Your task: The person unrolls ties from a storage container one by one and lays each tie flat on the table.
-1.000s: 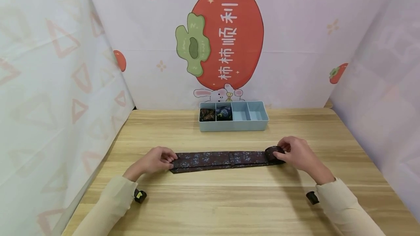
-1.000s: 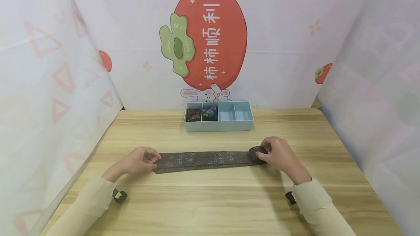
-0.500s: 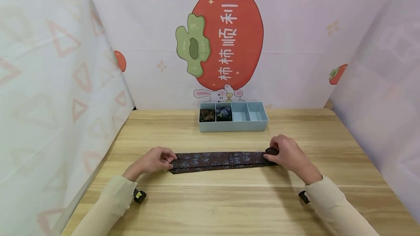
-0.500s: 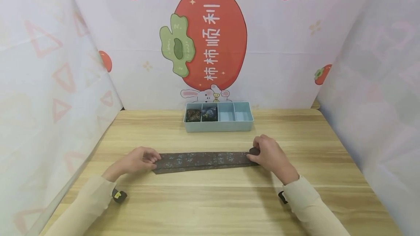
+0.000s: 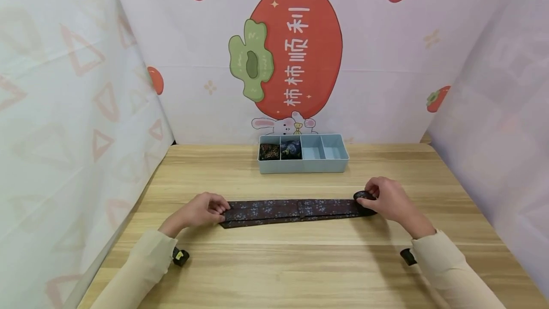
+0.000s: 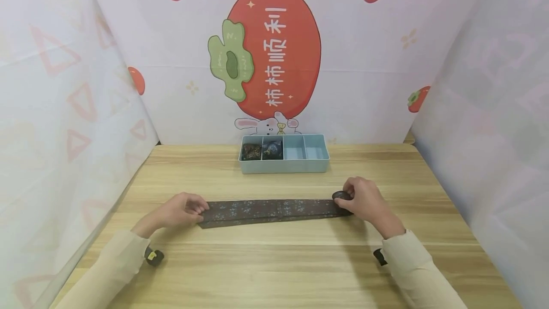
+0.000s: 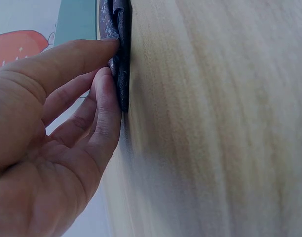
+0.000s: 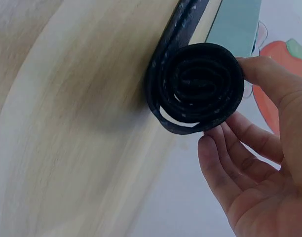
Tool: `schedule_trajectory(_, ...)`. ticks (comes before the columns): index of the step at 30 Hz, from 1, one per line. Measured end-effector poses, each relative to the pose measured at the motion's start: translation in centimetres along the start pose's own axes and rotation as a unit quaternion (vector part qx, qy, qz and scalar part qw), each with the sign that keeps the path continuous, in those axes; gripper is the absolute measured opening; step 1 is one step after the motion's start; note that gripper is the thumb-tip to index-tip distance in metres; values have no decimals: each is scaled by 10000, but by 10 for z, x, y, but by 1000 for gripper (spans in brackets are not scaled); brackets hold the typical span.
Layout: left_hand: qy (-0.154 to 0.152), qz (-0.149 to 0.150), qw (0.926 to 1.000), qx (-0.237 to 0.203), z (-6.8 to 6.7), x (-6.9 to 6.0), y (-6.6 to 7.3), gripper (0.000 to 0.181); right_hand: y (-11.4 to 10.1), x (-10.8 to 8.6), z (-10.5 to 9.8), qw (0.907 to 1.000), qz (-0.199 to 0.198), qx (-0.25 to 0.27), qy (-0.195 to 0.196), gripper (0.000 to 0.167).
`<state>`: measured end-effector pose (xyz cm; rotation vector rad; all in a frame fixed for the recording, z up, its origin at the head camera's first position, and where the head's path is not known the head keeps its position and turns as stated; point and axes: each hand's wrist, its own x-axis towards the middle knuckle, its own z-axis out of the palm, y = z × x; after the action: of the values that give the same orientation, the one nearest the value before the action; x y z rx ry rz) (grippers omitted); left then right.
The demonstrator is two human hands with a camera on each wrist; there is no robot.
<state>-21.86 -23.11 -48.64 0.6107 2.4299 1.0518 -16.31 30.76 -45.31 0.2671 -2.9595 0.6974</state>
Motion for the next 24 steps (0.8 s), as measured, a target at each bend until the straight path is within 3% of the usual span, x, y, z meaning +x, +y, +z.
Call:
schedule_trajectory(8, 8, 47, 10000, -65, -1, -2, 2, 25, 18, -7, -11, 9984, 351, 395, -207, 28)
schedule_trajectory(15, 13, 23, 10000, -94, 0, -2, 0, 26, 22, -8, -13, 9980, 430, 383, -245, 32)
schedule_trajectory(19, 2, 16, 10000, -65, -1, -2, -1, 25, 12, -5, -15, 9991, 293, 287, -131, 36)
schedule_trajectory(24, -23, 34, 9999, -105, -1, -1, -1, 25, 0, -2, -7, 9997, -234, 68, 35, 31)
